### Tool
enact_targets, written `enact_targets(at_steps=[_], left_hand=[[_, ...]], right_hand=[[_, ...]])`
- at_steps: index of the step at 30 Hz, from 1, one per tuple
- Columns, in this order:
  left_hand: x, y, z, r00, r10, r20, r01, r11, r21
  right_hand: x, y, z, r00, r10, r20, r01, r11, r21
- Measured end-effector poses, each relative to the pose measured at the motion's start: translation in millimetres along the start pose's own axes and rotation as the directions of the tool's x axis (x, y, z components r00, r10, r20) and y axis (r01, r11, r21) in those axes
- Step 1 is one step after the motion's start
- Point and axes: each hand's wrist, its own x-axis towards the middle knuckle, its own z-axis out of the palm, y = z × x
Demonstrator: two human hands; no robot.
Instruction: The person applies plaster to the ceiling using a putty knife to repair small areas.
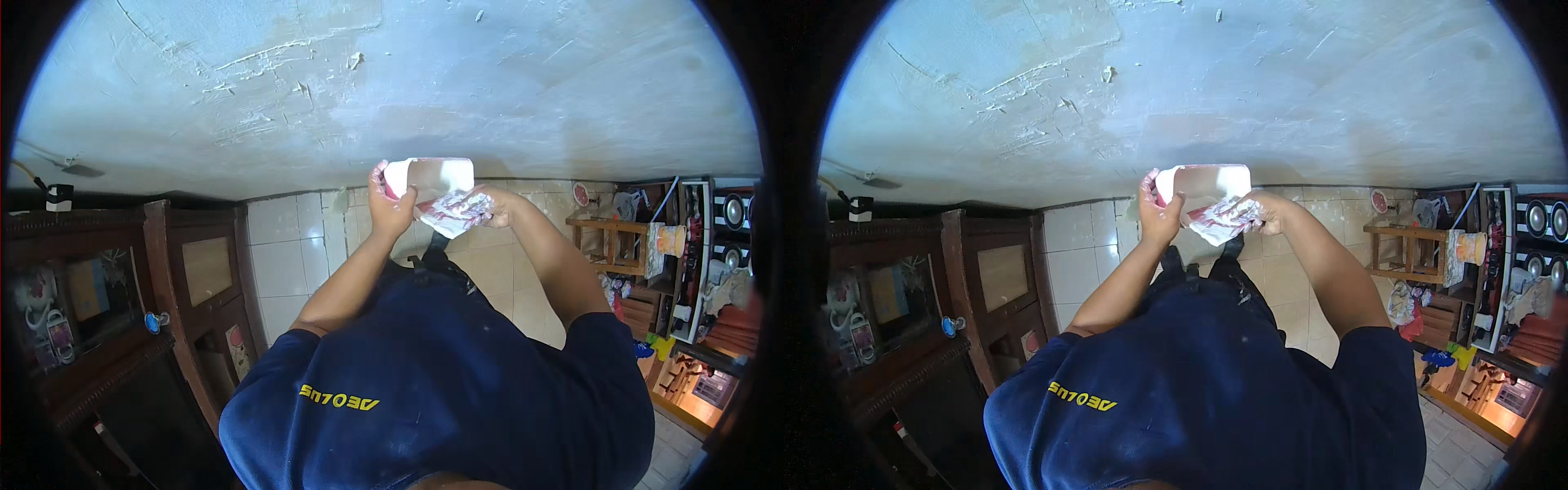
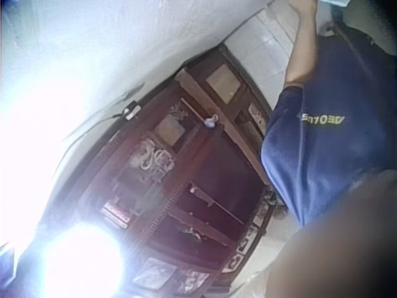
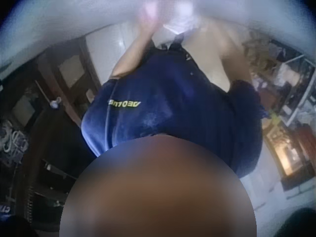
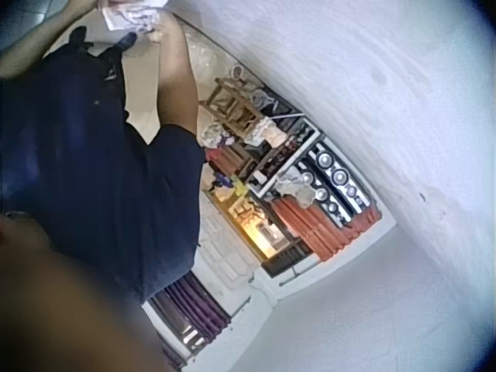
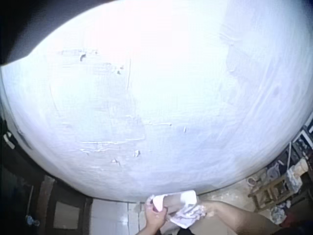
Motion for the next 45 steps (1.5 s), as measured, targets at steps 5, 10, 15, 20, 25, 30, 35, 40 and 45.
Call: enact_targets(at_steps=[5, 10, 15, 20, 25, 30, 35, 40, 45], left_hand=[[10, 0, -9, 0.982, -0.189, -0.022, 0.177, 0.949, -0.26], [24, 2, -24, 0.979, -0.198, 0.054, 0.204, 0.927, -0.315], [31, 5, -28, 0.967, -0.25, 0.046, 0.25, 0.907, -0.339], [32, 4, -31, 0.953, -0.299, 0.046, 0.296, 0.894, -0.336], [33, 4, -32, 0.907, -0.417, 0.055, 0.383, 0.765, -0.519], [30, 8, -34, 0.877, -0.477, 0.06, 0.441, 0.749, -0.494], [27, 8, -41, 0.889, -0.456, 0.029, 0.402, 0.75, -0.526], [36, 1, -45, 0.966, -0.254, -0.041, 0.209, 0.871, -0.445], [26, 13, -40, 0.953, -0.298, 0.055, 0.284, 0.815, -0.506]], right_hand=[[-9, -10, -4, 0.998, 0.037, 0.057, -0.041, 0.997, 0.06], [-63, -46, 4, 0.851, -0.525, 0.038, 0.499, 0.782, -0.374], [-120, -71, 75, 0.619, -0.785, -0.017, 0.198, 0.176, -0.964], [-87, -23, 84, 0.404, -0.892, 0.202, 0.12, -0.167, -0.979], [-65, 28, 72, 0.267, -0.867, 0.421, 0.204, -0.376, -0.904], [-89, 51, 62, 0.247, -0.83, 0.5, 0.228, -0.452, -0.863], [-100, 65, 46, 0.25, -0.852, 0.459, 0.363, -0.357, -0.86], [-73, 46, 33, 0.459, -0.749, -0.479, 0.816, 0.569, -0.108], [-48, 22, 52, 0.697, -0.559, -0.449, 0.717, 0.538, 0.443]])
